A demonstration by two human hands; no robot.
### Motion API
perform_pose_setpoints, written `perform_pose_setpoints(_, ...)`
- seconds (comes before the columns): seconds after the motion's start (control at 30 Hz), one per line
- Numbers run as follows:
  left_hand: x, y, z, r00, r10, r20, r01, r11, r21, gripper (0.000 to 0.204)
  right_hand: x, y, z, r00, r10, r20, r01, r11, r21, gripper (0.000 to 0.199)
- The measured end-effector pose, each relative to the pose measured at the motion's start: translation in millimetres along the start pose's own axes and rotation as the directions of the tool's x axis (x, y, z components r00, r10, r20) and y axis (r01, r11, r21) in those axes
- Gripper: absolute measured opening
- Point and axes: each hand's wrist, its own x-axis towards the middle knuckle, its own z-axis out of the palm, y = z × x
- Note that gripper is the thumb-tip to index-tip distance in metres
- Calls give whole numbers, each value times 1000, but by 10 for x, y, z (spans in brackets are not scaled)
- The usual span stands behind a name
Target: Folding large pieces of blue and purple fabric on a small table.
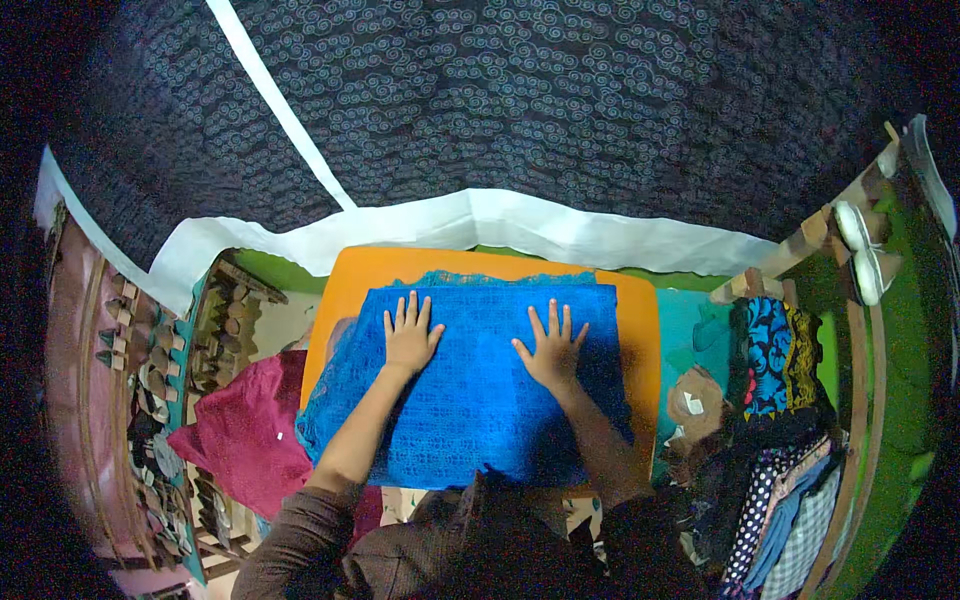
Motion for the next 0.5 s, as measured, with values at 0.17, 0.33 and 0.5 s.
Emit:
perform_pose_setpoints(0.17, -820, 645, -857, 932, 309, 188, -237, 914, -329, 73, 618, 399, -46, 987, -116, 116, 104, 989, 106, 78)
perform_pose_setpoints(0.33, -1628, 654, -940, 870, 340, 358, -355, 935, -24, 98, 1290, 259, -38, 805, -410, 429, 249, 890, 383, 91)
perform_pose_setpoints(0.5, -1629, 535, -844, 940, 285, 186, -263, 955, -135, 105, 1412, 134, -139, 632, -356, 689, 40, 902, 429, 88)
